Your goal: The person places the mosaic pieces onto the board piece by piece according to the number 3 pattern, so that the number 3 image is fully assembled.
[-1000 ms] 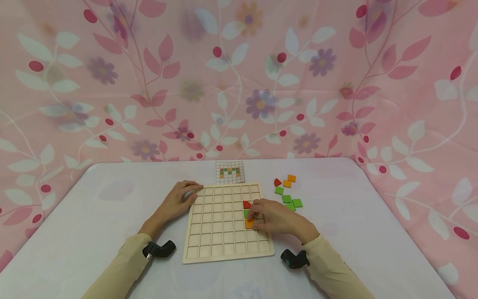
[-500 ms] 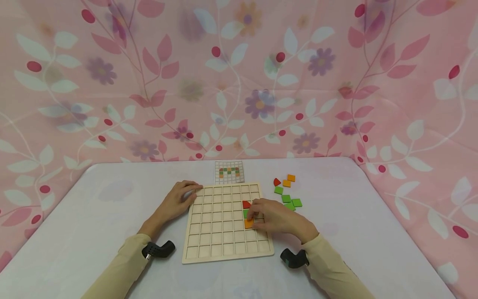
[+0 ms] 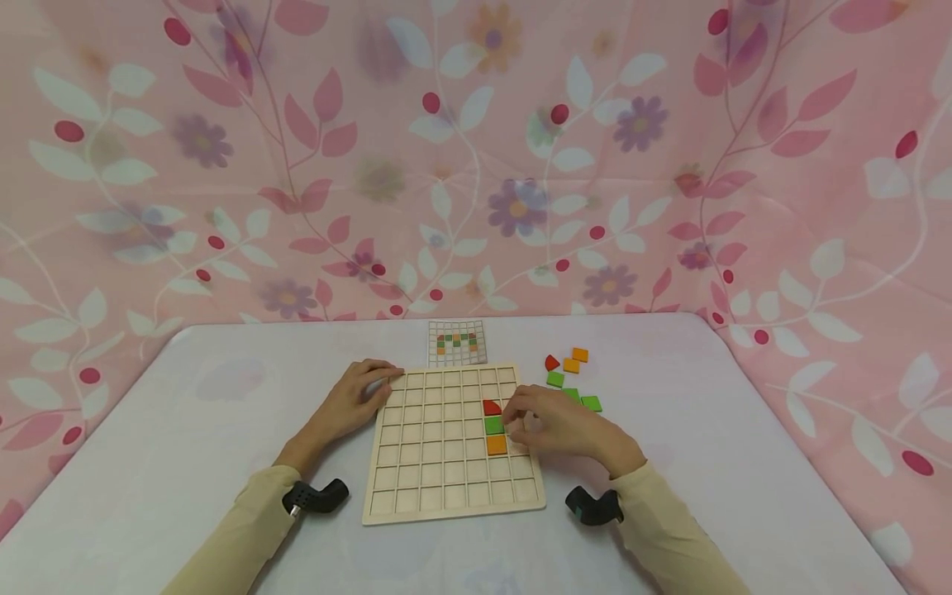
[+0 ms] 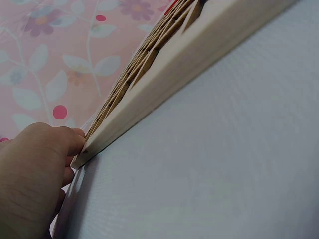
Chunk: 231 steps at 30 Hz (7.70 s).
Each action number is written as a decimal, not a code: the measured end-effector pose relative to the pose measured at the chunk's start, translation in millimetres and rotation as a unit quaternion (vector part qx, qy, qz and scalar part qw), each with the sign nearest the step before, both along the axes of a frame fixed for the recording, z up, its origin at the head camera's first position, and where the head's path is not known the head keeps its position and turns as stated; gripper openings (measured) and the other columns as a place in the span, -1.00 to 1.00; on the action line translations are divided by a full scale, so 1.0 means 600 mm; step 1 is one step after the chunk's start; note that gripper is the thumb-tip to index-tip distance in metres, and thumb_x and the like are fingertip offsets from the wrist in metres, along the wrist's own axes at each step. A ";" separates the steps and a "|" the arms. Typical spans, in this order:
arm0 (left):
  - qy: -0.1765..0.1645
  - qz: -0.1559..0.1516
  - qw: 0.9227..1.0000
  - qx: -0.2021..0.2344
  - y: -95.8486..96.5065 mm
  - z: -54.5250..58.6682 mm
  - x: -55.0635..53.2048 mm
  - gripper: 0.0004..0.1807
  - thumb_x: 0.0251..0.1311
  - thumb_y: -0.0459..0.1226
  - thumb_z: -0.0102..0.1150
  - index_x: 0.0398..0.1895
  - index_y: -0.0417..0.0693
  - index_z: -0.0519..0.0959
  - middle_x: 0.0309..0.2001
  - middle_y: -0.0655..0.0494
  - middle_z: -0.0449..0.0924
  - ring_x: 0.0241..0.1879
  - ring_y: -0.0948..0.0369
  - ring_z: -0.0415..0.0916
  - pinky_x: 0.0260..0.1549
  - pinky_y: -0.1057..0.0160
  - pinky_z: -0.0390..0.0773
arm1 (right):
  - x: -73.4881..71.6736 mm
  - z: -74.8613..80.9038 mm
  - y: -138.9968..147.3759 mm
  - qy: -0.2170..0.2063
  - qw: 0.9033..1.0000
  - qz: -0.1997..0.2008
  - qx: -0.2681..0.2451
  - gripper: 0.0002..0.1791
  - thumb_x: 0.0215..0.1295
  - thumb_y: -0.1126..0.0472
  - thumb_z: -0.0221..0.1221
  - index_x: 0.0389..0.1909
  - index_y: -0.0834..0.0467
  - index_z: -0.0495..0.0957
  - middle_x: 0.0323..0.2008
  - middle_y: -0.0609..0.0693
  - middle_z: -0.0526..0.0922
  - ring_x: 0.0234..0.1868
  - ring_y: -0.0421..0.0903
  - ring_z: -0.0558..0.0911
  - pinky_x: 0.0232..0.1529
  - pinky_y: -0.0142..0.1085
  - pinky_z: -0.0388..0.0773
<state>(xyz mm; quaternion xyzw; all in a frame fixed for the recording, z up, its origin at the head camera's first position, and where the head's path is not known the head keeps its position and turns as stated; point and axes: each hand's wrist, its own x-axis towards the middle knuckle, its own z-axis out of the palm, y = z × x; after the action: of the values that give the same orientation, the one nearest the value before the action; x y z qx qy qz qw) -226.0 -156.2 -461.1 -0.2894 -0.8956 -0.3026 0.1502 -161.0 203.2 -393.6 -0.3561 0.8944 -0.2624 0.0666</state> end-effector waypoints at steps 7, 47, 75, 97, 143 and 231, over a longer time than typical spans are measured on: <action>-0.006 0.003 1.000 -0.006 0.000 0.001 -0.001 -0.70 0.29 -0.24 0.11 0.07 0.03 0.59 0.06 0.01 0.51 0.02 0.05 0.39 0.00 -0.02 0.42 | -0.006 0.019 0.024 0.027 0.999 -0.032 0.009 -0.83 0.23 0.16 0.24 -0.16 0.02 0.60 -0.19 -0.20 0.58 -0.15 -0.18 0.54 -0.13 -0.22 0.53; -0.011 0.007 1.000 -0.004 0.000 -0.001 -0.001 -0.69 0.28 -0.26 0.11 0.08 0.03 0.59 0.06 0.03 0.51 0.01 0.05 0.39 -0.02 -0.02 0.43 | -0.037 0.000 0.136 -0.092 0.990 -0.103 0.017 -0.71 0.14 0.18 0.31 -0.11 0.13 0.59 -0.18 -0.05 0.63 -0.15 -0.06 0.52 -0.10 -0.18 0.57; -0.018 0.006 1.000 0.000 0.001 -0.002 0.002 -0.69 0.28 -0.27 0.11 0.08 0.02 0.59 0.06 0.03 0.51 0.02 0.05 0.38 -0.01 -0.02 0.42 | -0.037 -0.008 0.134 -0.051 0.989 -0.131 0.047 -0.77 0.07 0.16 0.35 -0.23 0.07 0.61 -0.29 -0.12 0.55 -0.23 -0.13 0.48 -0.17 -0.26 0.51; -0.014 0.005 1.000 0.001 0.001 0.002 0.002 -0.69 0.27 -0.27 0.12 0.07 0.04 0.60 0.06 0.03 0.51 0.02 0.06 0.39 -0.01 -0.02 0.42 | -0.033 -0.015 0.086 -0.004 0.994 -0.107 0.014 -0.73 0.10 0.21 0.31 -0.14 0.08 0.57 -0.21 -0.14 0.60 -0.15 -0.14 0.53 -0.04 -0.17 0.54; -0.007 -0.004 1.000 0.004 0.001 0.002 0.000 -0.70 0.27 -0.30 0.11 0.05 -0.03 0.60 0.05 -0.01 0.53 0.01 0.02 0.40 0.00 -0.02 0.41 | -0.032 -0.021 -0.007 0.066 0.994 -0.053 -0.071 -0.71 0.12 0.21 0.33 -0.11 0.11 0.58 -0.16 -0.09 0.59 -0.11 -0.07 0.54 -0.10 -0.16 0.56; -0.013 0.004 1.000 0.003 0.003 0.003 0.003 -0.70 0.26 -0.30 0.12 0.05 -0.02 0.61 0.04 0.01 0.52 0.01 0.04 0.39 0.00 -0.03 0.41 | -0.046 -0.040 -0.089 0.065 0.996 -0.053 0.016 -0.71 0.19 0.08 0.28 -0.07 0.04 0.59 -0.07 -0.07 0.57 -0.02 -0.10 0.46 0.03 -0.11 0.40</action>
<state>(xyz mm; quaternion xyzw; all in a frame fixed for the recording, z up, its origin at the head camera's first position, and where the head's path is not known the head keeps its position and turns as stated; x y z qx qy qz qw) -224.3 -154.3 -459.1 -0.2817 -0.8976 -0.3082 0.1409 -188.9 149.7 -417.4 -0.3232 0.9185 -0.2277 -0.0005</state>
